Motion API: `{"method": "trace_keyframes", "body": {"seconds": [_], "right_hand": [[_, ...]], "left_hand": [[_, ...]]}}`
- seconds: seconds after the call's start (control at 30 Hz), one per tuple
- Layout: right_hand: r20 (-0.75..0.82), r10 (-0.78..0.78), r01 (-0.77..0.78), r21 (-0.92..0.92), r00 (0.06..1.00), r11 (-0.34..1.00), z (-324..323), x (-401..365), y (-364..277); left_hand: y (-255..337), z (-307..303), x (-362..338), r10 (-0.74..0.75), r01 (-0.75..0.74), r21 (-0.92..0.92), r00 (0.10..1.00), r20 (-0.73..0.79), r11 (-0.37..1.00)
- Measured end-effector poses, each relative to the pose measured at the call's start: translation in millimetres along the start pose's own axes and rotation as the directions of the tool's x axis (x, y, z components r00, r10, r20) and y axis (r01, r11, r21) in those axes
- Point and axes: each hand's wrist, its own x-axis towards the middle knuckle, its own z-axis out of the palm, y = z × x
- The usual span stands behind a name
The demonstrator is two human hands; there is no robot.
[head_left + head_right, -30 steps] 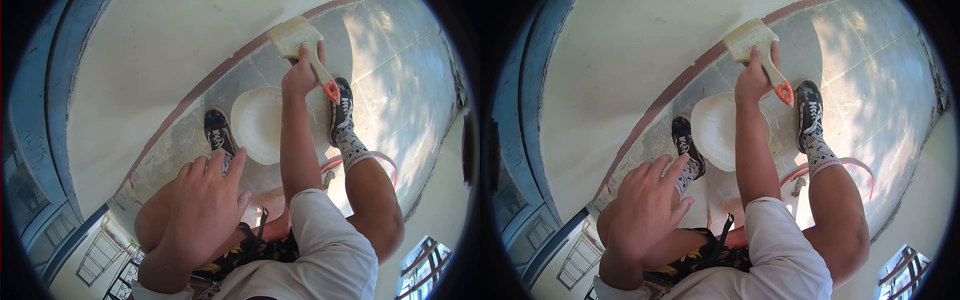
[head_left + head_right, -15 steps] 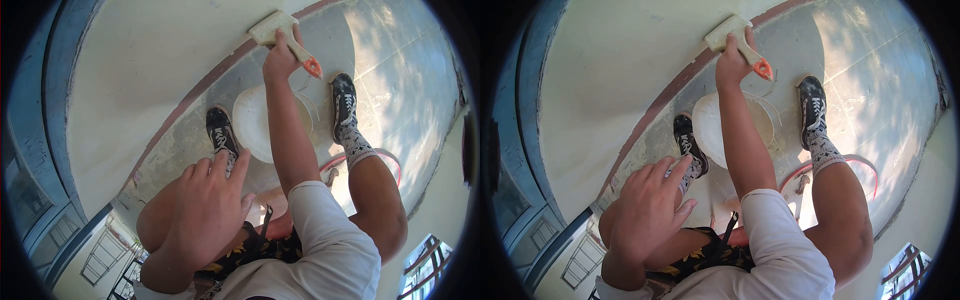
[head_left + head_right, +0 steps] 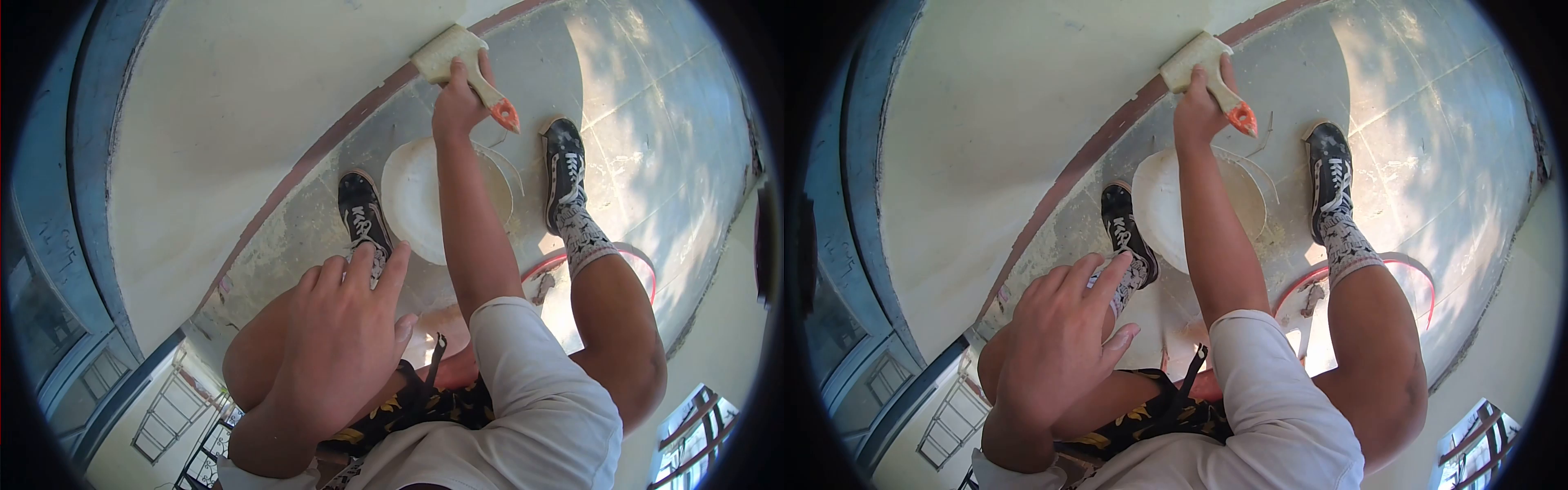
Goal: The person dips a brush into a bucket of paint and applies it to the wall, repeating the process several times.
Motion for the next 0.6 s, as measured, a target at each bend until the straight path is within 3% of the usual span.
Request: {"method": "trace_keyframes", "body": {"seconds": [0.03,0.1,0.17,0.4,0.53,0.6], "right_hand": [[0.033,-0.056,0.057,-0.037,0.998,0.998,7,0,0],[0.017,-0.021,0.021,0.005,1.000,1.000,7,5,-7],[-0.025,0.067,-0.059,0.229,0.997,0.972,-5,4,-26],[-0.057,0.049,-0.051,-0.032,0.997,0.998,-26,4,-10],[-0.035,0.030,-0.029,0.033,0.999,0.999,-5,1,0],[0.051,-0.098,0.103,-0.114,0.994,0.988,7,6,7]], "left_hand": [[1,0,0,0.002,-0.002,0.000,1.000,0.004,1.000],[1,-1,1,0.004,-0.004,0.002,1.000,0.010,1.000],[0,-1,1,-0.002,0.002,-0.004,1.000,0.012,1.000],[0,-2,1,-0.008,0.007,0.007,1.000,0.008,1.000],[0,-2,1,0.000,0.000,0.007,1.000,0.007,1.000],[1,-1,2,0.006,-0.006,0.002,1.000,0.008,1.000]]}}
